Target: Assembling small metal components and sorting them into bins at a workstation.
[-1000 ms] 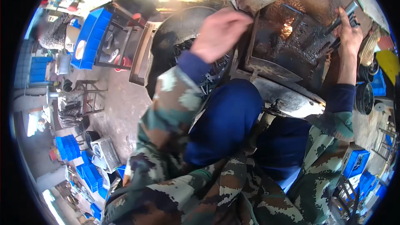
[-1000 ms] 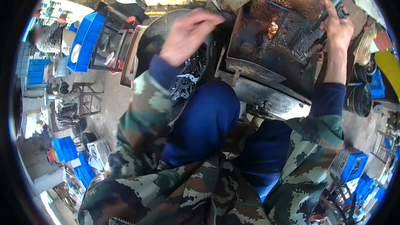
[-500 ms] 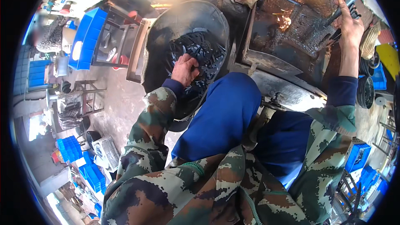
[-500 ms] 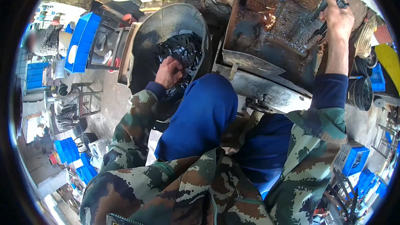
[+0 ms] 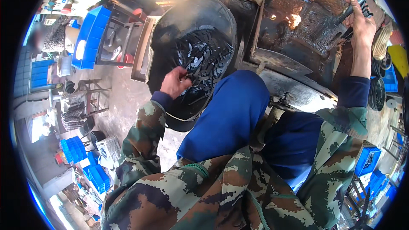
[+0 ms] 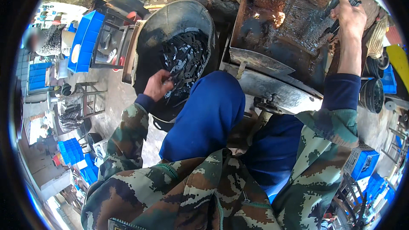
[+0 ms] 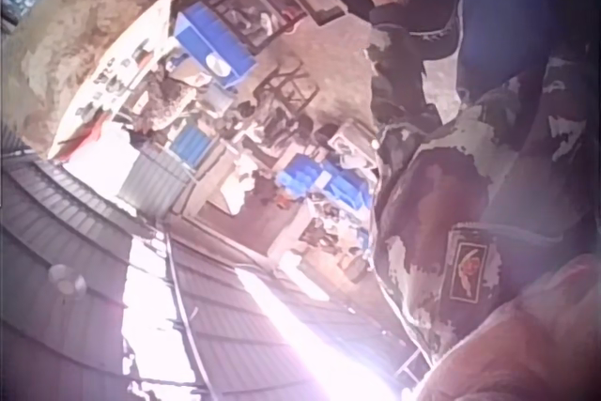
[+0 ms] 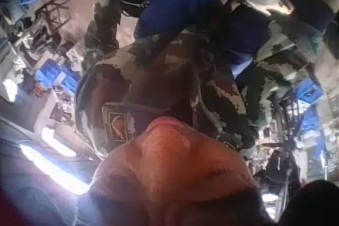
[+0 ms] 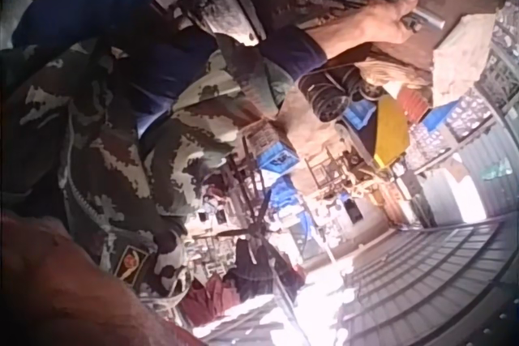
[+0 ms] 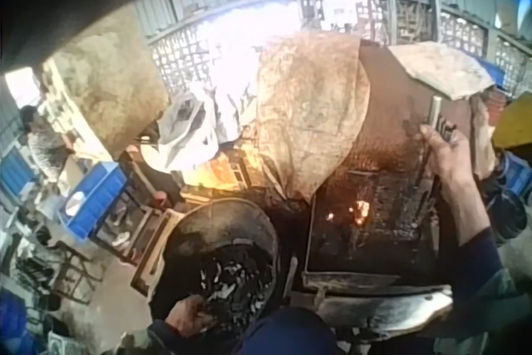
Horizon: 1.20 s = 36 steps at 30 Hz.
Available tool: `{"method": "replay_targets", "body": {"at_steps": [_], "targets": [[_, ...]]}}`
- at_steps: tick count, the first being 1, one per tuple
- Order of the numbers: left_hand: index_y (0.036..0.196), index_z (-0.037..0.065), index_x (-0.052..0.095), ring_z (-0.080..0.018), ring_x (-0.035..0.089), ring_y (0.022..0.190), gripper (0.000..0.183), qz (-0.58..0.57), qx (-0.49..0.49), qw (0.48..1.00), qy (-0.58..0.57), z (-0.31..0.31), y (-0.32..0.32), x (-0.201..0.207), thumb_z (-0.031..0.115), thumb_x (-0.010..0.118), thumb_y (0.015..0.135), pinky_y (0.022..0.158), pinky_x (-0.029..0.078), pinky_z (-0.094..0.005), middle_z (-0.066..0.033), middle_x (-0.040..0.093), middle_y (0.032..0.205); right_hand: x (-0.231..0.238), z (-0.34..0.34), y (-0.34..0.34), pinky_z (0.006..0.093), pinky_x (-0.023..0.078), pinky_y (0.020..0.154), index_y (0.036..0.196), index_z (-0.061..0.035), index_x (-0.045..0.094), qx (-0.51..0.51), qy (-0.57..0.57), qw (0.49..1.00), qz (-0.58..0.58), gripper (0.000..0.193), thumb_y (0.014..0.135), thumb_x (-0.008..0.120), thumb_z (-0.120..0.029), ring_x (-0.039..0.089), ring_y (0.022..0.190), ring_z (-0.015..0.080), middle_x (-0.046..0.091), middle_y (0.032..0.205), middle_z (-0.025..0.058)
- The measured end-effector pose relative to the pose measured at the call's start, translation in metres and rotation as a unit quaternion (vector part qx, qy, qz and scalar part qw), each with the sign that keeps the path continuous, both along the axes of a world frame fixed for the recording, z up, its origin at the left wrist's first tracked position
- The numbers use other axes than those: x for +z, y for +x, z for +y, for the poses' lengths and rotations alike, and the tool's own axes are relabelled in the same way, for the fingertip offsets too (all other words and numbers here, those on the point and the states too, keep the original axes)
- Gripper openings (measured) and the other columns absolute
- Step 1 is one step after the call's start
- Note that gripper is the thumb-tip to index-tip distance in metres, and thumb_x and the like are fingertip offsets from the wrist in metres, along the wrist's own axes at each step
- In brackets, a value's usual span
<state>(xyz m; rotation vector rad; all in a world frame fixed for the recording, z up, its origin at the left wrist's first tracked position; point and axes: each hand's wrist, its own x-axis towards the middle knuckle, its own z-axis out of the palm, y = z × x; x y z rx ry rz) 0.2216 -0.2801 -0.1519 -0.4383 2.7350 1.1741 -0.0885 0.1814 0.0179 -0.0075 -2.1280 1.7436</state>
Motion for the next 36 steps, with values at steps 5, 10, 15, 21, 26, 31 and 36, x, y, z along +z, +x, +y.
{"method": "replay_targets", "body": {"at_steps": [5,10,15,21,26,31,36], "targets": [[0.097,0.004,0.061,-0.0343,0.065,0.088,0.026,-0.02,-0.068,0.99,-0.125,0.014,0.005,-0.016,0.019,0.071,0.077,0.073,0.052,-0.0422,-0.0143,0.062,0.097,0.001,0.0,0.003,0.0254,0.039,0.049,0.102,-0.0053,0.074,0.008,0.011,1.0,-0.012,0.028,0.089,0.073,-0.03,0.047,0.047,0.0091,0.053,0.055,-0.0006],[0.092,0.004,0.061,-0.0355,0.065,0.087,0.023,-0.028,-0.078,0.986,-0.147,0.019,-0.007,-0.01,0.017,0.07,0.076,0.074,0.051,-0.0407,-0.0176,0.063,0.089,-0.001,0.003,0.0,0.0254,0.039,0.049,0.103,-0.0051,0.074,-0.008,0.021,1.0,-0.01,0.028,0.089,0.073,-0.03,0.047,0.047,0.0088,0.055,0.056,-0.0006],[0.084,0.004,0.056,-0.0214,0.059,0.063,0.011,-0.002,0.031,0.999,-0.005,0.008,-0.01,-0.006,0.013,0.059,0.081,0.06,0.046,-0.0357,-0.0079,0.049,0.061,0.0,-0.001,-0.002,0.0247,0.039,0.048,0.106,-0.0039,0.072,0.014,0.0,1.0,-0.011,0.028,0.09,0.072,-0.027,0.047,0.048,0.0077,0.066,0.069,0.0009],[0.091,0.007,0.058,-0.0056,0.034,0.047,0.017,-0.075,0.167,0.912,0.367,0.026,-0.032,0.031,0.004,0.046,0.081,0.043,0.024,-0.0229,0.0037,0.046,0.061,0.005,0.001,0.004,0.0234,0.039,0.047,0.107,-0.0034,0.069,0.01,-0.008,1.0,0.007,0.028,0.091,0.071,-0.027,0.045,0.047,0.0068,0.074,0.093,0.0026],[0.11,0.003,0.063,-0.0037,0.03,0.045,0.027,0.001,0.095,0.899,0.427,0.051,-0.044,0.065,0.008,0.046,0.09,0.041,0.02,-0.0226,0.0056,0.041,0.058,-0.001,-0.004,0.002,0.0223,0.039,0.045,0.107,-0.0041,0.068,0.011,-0.008,1.0,0.019,0.028,0.091,0.071,-0.027,0.045,0.045,0.0053,0.074,0.09,0.0013],[0.115,0.0,0.06,-0.0061,0.039,0.048,0.027,0.036,0.052,0.888,0.456,0.091,-0.071,0.106,0.012,0.048,0.094,0.045,0.029,-0.0212,0.0017,0.047,0.061,0.004,-0.009,0.005,0.0219,0.037,0.04,0.106,-0.0035,0.067,0.005,-0.026,0.999,0.028,0.027,0.088,0.073,-0.022,0.046,0.043,0.0058,0.074,0.088,0.0046],[0.112,0.0,0.052,-0.0118,0.043,0.05,0.022,0.066,0.008,0.84,0.539,0.135,-0.101,0.14,0.009,0.047,0.093,0.045,0.034,-0.0251,-0.008,0.053,0.068,0.007,-0.011,0.007,0.0225,0.036,0.038,0.11,0.0003,0.065,0.009,-0.046,0.999,0.027,0.032,0.087,0.074,-0.02,0.046,0.043,0.0062,0.072,0.085,0.0062]]}}
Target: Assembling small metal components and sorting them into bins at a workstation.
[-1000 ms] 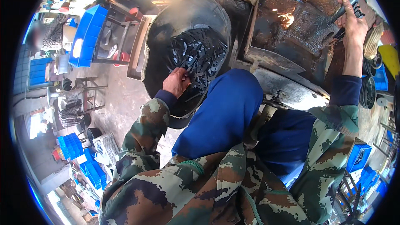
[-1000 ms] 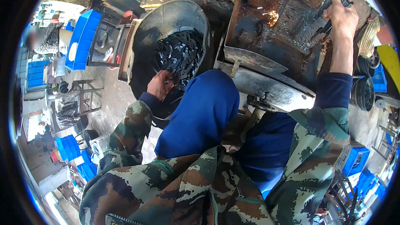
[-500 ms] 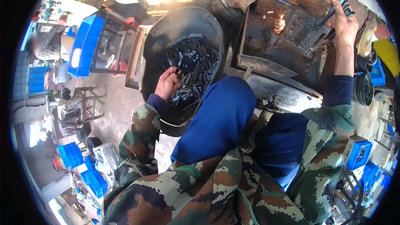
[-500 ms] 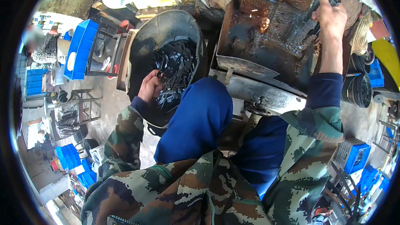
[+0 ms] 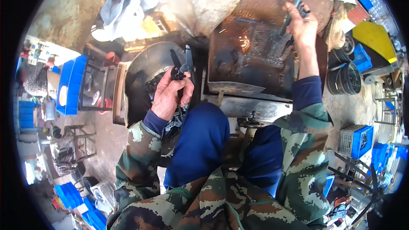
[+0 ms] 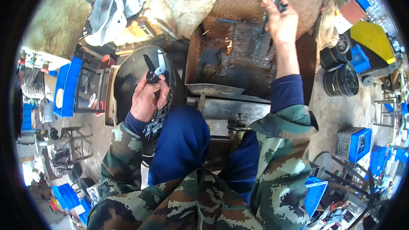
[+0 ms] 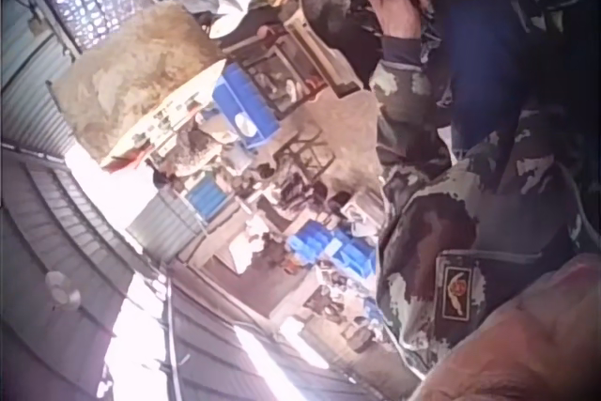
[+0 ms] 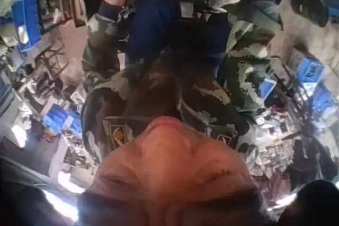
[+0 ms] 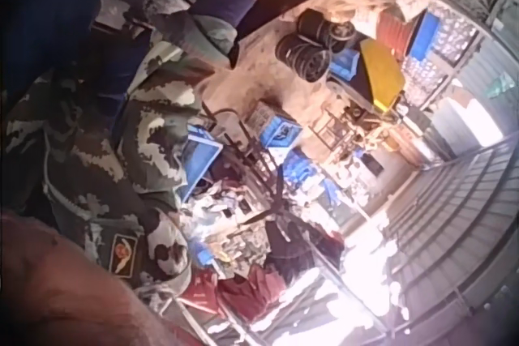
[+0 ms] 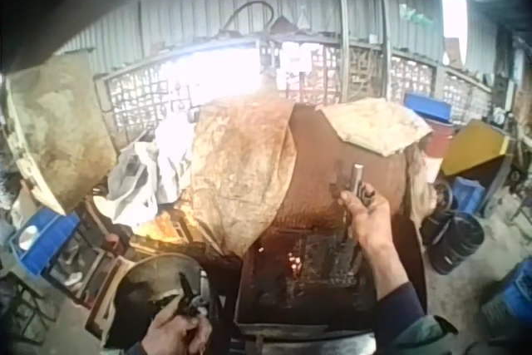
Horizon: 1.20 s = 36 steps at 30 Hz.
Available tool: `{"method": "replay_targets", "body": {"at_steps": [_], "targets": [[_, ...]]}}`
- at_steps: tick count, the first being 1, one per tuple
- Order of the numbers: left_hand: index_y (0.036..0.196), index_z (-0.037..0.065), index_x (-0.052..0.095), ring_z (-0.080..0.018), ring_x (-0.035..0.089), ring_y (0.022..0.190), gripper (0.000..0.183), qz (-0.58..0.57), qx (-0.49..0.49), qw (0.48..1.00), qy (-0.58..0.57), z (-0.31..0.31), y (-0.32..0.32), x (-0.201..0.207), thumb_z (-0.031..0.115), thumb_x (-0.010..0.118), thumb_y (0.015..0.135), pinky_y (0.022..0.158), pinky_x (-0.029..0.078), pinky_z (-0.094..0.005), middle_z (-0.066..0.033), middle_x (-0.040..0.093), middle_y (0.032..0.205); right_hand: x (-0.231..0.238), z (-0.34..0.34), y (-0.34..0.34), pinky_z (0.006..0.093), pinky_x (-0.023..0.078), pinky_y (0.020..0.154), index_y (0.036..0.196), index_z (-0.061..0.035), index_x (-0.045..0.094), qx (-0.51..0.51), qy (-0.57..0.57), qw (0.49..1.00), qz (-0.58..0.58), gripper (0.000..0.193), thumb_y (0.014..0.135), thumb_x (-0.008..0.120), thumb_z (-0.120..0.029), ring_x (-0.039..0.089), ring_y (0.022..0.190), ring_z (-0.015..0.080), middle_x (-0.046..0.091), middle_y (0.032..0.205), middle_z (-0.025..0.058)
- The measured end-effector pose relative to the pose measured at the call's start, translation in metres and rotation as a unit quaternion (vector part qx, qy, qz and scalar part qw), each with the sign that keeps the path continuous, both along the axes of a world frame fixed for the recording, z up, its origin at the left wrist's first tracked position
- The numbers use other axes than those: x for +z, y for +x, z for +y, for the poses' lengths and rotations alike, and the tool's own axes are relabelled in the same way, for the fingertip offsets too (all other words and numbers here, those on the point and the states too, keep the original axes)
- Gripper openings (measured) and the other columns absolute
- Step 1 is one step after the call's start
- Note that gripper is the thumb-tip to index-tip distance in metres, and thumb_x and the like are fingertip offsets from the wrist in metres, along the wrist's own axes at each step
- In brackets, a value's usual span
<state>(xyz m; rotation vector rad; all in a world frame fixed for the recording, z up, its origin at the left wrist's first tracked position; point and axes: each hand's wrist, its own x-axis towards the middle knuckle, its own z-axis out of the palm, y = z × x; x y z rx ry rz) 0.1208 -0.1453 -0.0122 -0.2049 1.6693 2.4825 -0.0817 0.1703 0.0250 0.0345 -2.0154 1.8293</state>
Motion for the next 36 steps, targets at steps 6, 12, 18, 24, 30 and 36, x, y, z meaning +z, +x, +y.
{"method": "replay_targets", "body": {"at_steps": [6,12,18,24,30,36], "targets": [[0.104,0.006,0.054,-0.0077,0.035,0.05,0.012,0.023,-0.05,0.998,0.016,0.055,-0.041,0.039,0.009,0.05,0.093,0.044,0.03,-0.0235,0.0006,0.042,0.064,0.002,0.005,0.003,0.0222,0.036,0.039,0.108,-0.0054,0.066,0.0,-0.027,1.0,-0.004,0.026,0.088,0.073,-0.02,0.046,0.045,0.0052,0.072,0.086,0.0033],[0.091,0.008,0.054,-0.003,0.031,0.048,0.003,0.127,-0.051,0.99,-0.019,0.109,-0.078,0.084,0.01,0.056,0.093,0.044,0.023,-0.0208,0.0061,0.037,0.058,-0.007,-0.008,-0.004,0.0265,0.046,0.064,0.111,-0.0002,0.066,-0.017,-0.003,1.0,-0.016,0.03,0.086,0.075,-0.015,0.05,0.069,0.0079,0.063,0.076,0.0006],[0.091,0.007,0.063,-0.0005,0.035,0.054,0.013,0.144,-0.037,0.988,-0.043,0.155,-0.121,0.093,0.019,0.059,0.093,0.047,0.026,-0.0196,0.0081,0.044,0.065,-0.006,-0.001,-0.001,0.0285,0.047,0.064,0.109,-0.0009,0.067,-0.037,-0.012,0.999,0.0,0.027,0.086,0.073,-0.014,0.052,0.067,0.0095,0.064,0.074,0.0038],[0.088,0.011,0.068,0.0006,0.032,0.052,0.014,0.086,0.0,0.989,-0.12,0.16,-0.137,0.052,0.024,0.062,0.091,0.046,0.02,-0.0188,0.0116,0.04,0.061,-0.01,0.005,-0.003,0.035,0.05,0.07,0.112,-0.0029,0.065,-0.06,0.037,0.998,0.004,0.033,0.085,0.073,-0.019,0.059,0.069,0.02,0.066,0.078,0.0149],[0.089,0.011,0.068,0.0006,0.034,0.053,0.014,0.033,0.034,0.989,-0.139,0.143,-0.143,0.004,0.022,0.061,0.091,0.046,0.021,-0.0191,0.0108,0.042,0.063,0.001,0.001,0.003,0.0361,0.049,0.07,0.11,-0.0027,0.065,-0.067,0.055,0.996,0.007,0.03,0.085,0.073,-0.017,0.06,0.068,0.0228,0.066,0.078,0.0161],[0.095,0.01,0.067,0.002,0.032,0.049,0.016,0.059,0.069,0.986,-0.139,0.143,-0.144,-0.005,0.021,0.056,0.094,0.043,0.02,-0.017,0.0097,0.046,0.067,0.002,-0.003,0.005,0.036,0.049,0.069,0.109,-0.0026,0.065,-0.071,0.064,0.995,0.018,0.028,0.085,0.073,-0.015,0.059,0.067,0.0218,0.065,0.076,0.0152]]}}
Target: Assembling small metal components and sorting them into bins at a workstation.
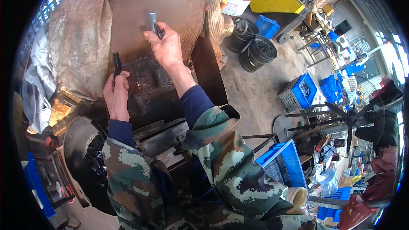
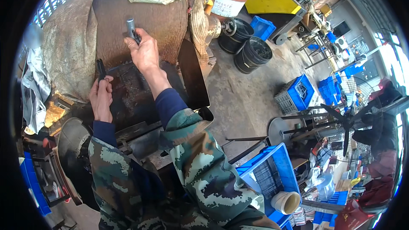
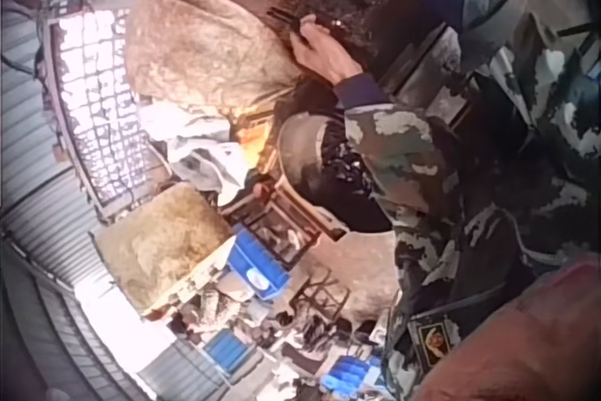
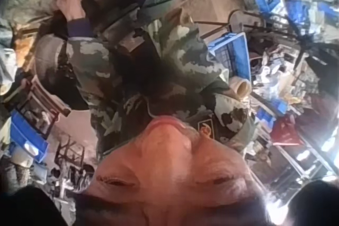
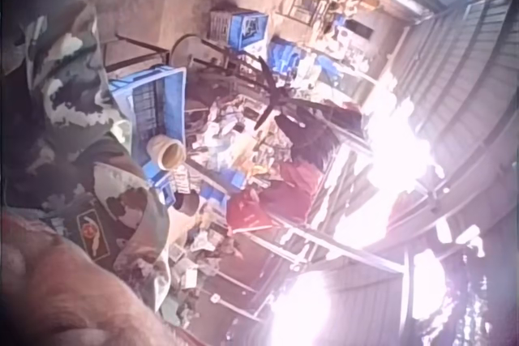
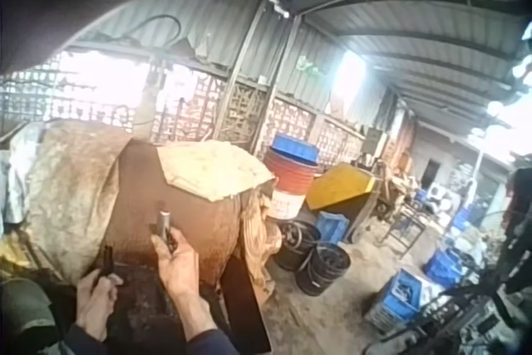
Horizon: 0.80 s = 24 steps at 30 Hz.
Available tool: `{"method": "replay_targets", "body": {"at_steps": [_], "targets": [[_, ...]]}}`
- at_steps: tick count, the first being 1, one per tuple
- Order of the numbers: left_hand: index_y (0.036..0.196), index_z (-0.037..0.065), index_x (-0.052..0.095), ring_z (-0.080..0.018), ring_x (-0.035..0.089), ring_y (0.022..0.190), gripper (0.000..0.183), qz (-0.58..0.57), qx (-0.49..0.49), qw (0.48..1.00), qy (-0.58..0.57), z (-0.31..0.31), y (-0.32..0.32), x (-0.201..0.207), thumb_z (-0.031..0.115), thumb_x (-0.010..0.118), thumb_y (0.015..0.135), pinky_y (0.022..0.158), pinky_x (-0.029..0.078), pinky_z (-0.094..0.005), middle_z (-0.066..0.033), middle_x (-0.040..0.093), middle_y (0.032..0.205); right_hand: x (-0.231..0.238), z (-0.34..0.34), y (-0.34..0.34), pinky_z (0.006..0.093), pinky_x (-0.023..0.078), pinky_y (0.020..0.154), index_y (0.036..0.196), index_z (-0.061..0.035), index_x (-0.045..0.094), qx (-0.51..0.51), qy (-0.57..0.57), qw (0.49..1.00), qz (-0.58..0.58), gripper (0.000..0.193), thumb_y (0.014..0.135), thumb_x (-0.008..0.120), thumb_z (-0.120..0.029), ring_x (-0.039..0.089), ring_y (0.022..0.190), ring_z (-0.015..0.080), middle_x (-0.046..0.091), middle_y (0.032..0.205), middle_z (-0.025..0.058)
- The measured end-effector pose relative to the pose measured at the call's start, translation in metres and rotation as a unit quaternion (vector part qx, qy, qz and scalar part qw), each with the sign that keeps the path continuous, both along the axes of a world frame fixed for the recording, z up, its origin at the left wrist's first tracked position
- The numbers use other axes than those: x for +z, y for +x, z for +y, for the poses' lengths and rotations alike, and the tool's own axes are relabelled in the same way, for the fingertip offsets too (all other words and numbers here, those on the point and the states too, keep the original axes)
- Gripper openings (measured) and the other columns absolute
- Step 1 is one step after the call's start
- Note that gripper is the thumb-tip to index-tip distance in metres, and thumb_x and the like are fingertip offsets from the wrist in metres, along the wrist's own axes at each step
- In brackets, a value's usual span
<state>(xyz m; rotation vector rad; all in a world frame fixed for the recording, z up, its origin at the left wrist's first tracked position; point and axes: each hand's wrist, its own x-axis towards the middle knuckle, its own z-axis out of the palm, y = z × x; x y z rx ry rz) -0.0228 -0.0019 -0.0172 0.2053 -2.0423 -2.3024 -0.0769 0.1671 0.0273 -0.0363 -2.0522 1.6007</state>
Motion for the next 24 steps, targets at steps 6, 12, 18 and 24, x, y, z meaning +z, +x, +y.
{"method": "replay_targets", "body": {"at_steps": [6,12,18,24], "targets": [[0.094,0.009,0.067,0.0001,0.033,0.052,0.016,-0.003,-0.007,1.0,0.027,0.005,0.005,0.006,0.019,0.055,0.093,0.045,0.022,-0.0191,0.0083,0.046,0.067,-0.001,0.0,-0.002,0.0358,0.049,0.069,0.11,-0.0028,0.065,0.007,-0.008,1.0,-0.006,0.029,0.085,0.073,-0.015,0.059,0.067,0.021,0.065,0.076,0.0139],[0.089,0.008,0.069,-0.002,0.037,0.057,0.016,-0.013,0.001,0.999,0.032,0.012,0.003,0.007,0.018,0.057,0.092,0.051,0.025,-0.0207,0.0073,0.048,0.066,-0.003,0.003,-0.004,0.0345,0.049,0.068,0.109,-0.003,0.065,0.01,-0.023,1.0,0.005,0.028,0.084,0.074,-0.015,0.058,0.067,0.0181,0.065,0.074,0.0123],[0.086,0.006,0.068,-0.0036,0.039,0.063,0.015,0.0,0.021,0.999,0.035,0.004,0.002,0.004,0.016,0.057,0.091,0.056,0.028,-0.0214,0.0062,0.047,0.066,-0.008,-0.003,-0.01,0.0341,0.048,0.066,0.106,-0.0028,0.065,0.021,-0.014,1.0,0.018,0.027,0.085,0.074,-0.018,0.056,0.064,0.0175,0.064,0.072,0.0116],[0.086,0.006,0.068,-0.0039,0.04,0.063,0.015,-0.001,0.021,0.999,0.033,0.011,0.003,0.004,0.016,0.058,0.09,0.056,0.029,-0.0214,0.0057,0.048,0.066,-0.011,0.003,-0.011,0.0346,0.048,0.066,0.106,-0.0028,0.065,0.018,-0.017,1.0,0.016,0.028,0.085,0.074,-0.018,0.056,0.064,0.0179,0.064,0.072,0.012]]}}
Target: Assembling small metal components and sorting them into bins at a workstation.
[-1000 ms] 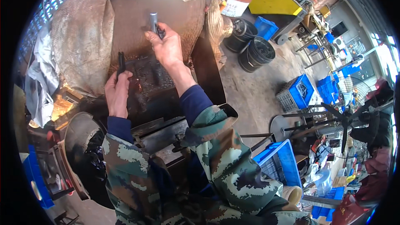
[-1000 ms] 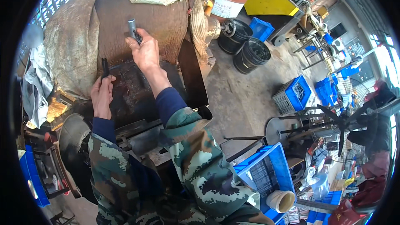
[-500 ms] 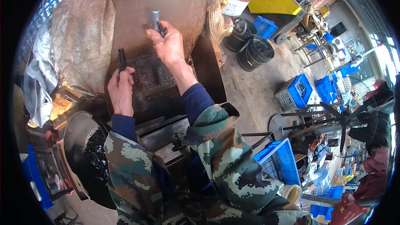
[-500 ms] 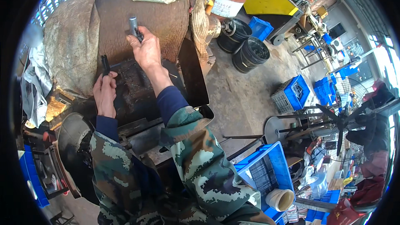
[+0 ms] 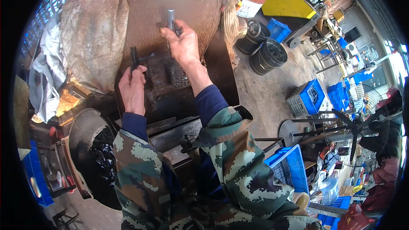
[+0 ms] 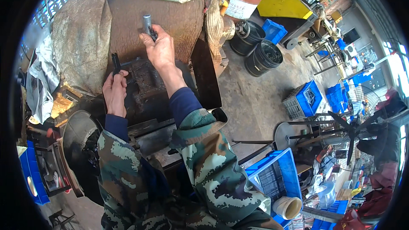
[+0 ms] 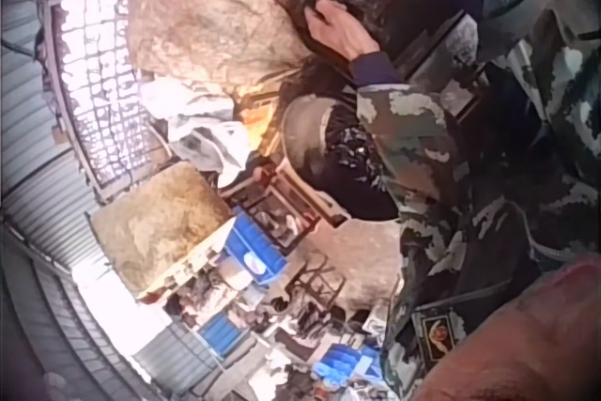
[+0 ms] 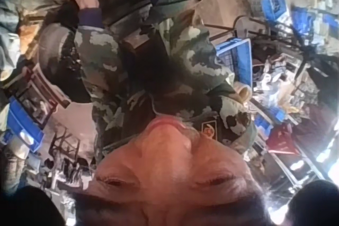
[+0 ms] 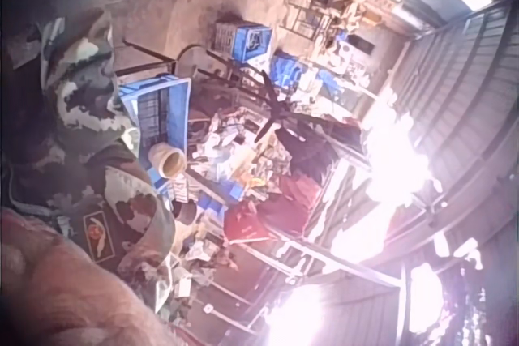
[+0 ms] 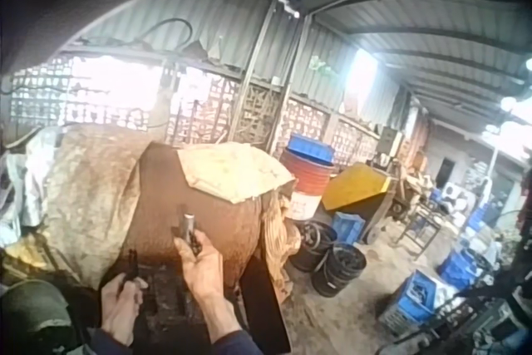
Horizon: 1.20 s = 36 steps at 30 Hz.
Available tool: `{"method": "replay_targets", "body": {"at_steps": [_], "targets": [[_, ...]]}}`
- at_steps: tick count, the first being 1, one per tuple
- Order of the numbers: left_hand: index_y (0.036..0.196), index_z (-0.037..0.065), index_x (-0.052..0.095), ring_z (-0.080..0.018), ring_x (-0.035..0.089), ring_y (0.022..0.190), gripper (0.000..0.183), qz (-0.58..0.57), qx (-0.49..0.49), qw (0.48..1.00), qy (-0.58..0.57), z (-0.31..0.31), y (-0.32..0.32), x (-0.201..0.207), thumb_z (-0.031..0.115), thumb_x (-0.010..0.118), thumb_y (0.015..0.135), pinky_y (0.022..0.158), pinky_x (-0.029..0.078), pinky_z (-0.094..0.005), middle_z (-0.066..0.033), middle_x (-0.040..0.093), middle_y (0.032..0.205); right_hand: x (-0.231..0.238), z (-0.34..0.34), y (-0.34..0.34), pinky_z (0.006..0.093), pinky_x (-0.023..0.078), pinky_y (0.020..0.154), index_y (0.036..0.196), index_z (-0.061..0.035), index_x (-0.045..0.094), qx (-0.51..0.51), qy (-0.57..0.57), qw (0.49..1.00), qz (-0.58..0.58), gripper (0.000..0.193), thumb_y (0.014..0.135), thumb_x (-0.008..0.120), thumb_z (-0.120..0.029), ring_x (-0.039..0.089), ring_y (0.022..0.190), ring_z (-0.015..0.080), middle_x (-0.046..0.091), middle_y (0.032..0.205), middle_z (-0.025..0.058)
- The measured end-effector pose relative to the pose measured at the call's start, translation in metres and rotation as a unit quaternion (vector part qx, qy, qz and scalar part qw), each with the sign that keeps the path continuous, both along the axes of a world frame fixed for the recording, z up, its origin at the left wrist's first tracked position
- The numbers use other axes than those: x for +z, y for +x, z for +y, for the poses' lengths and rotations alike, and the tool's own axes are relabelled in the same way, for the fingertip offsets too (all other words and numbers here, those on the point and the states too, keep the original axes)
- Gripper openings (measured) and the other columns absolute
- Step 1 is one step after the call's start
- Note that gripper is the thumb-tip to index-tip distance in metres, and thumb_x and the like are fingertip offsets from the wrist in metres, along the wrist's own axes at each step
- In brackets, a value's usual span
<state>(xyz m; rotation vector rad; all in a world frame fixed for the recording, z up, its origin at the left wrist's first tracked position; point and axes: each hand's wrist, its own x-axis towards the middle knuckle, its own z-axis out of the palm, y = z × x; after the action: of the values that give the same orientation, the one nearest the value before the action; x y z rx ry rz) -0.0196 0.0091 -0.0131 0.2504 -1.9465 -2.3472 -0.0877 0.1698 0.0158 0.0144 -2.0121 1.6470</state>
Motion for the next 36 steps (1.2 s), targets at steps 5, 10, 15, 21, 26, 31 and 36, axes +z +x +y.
{"method": "replay_targets", "body": {"at_steps": [5,10,15,21,26,31,36], "targets": [[0.086,0.006,0.068,-0.0043,0.041,0.063,0.014,0.006,-0.002,1.0,0.006,0.001,-0.002,0.0,0.016,0.059,0.09,0.057,0.03,-0.0212,0.0054,0.048,0.066,0.001,0.0,0.0,0.0346,0.048,0.067,0.107,-0.0027,0.065,-0.002,0.004,1.0,0.006,0.028,0.085,0.074,-0.018,0.056,0.065,0.0178,0.064,0.073,0.0123],[0.086,0.006,0.068,-0.0048,0.041,0.064,0.014,0.01,-0.001,1.0,0.016,0.001,0.0,0.003,0.016,0.059,0.09,0.058,0.031,-0.0217,0.0053,0.048,0.066,0.003,-0.002,0.003,0.0263,0.049,0.074,0.111,0.0002,0.065,0.011,0.009,1.0,-0.026,0.025,0.089,0.07,-0.012,0.06,0.078,0.0097,0.069,0.084,0.0041],[0.087,0.005,0.068,-0.0051,0.042,0.064,0.015,0.012,0.001,1.0,0.018,0.0,-0.001,0.002,0.016,0.059,0.09,0.059,0.032,-0.0214,0.0049,0.048,0.068,-0.001,-0.002,-0.001,0.0337,0.048,0.066,0.107,-0.0036,0.066,0.005,-0.004,1.0,0.016,0.027,0.085,0.074,-0.017,0.055,0.065,0.016,0.064,0.073,0.0099],[0.086,0.004,0.068,-0.0051,0.044,0.065,0.016,0.022,0.002,1.0,-0.003,-0.004,-0.001,0.008,0.016,0.058,0.09,0.058,0.033,-0.0212,0.0043,0.05,0.069,0.005,0.0,0.0,0.0297,0.047,0.062,0.103,-0.0005,0.067,0.021,-0.03,0.999,-0.011,0.026,0.084,0.075,-0.014,0.052,0.064,0.0105,0.062,0.07,0.0034],[0.087,0.003,0.069,-0.0049,0.044,0.063,0.018,0.031,0.018,0.999,-0.001,-0.006,-0.004,0.001,0.016,0.057,0.09,0.057,0.034,-0.0219,0.0046,0.05,0.068,0.003,-0.001,-0.001,0.027,0.047,0.06,0.104,-0.0015,0.068,0.012,-0.022,0.999,-0.024,0.024,0.085,0.075,-0.015,0.055,0.063,0.0074,0.068,0.073,0.0015],[0.085,0.008,0.069,-0.0023,0.038,0.055,0.015,0.03,0.021,0.999,0.0,-0.008,-0.002,0.002,0.018,0.059,0.089,0.05,0.028,-0.021,0.0071,0.049,0.065,0.005,-0.002,0.001,0.0242,0.043,0.053,0.106,-0.0025,0.066,0.037,-0.027,0.999,-0.017,0.022,0.089,0.072,-0.015,0.055,0.059,0.0071,0.072,0.082,0.0039],[0.086,0.007,0.069,-0.0001,0.032,0.051,0.016,0.023,0.022,0.999,0.004,-0.007,0.001,0.006,0.019,0.059,0.09,0.046,0.022,-0.0201,0.0086,0.047,0.066,0.006,-0.001,0.003,0.0234,0.037,0.039,0.112,-0.0018,0.063,0.048,-0.014,0.999,-0.017,0.027,0.091,0.069,-0.017,0.047,0.044,0.0069,0.072,0.086,0.0065]]}}
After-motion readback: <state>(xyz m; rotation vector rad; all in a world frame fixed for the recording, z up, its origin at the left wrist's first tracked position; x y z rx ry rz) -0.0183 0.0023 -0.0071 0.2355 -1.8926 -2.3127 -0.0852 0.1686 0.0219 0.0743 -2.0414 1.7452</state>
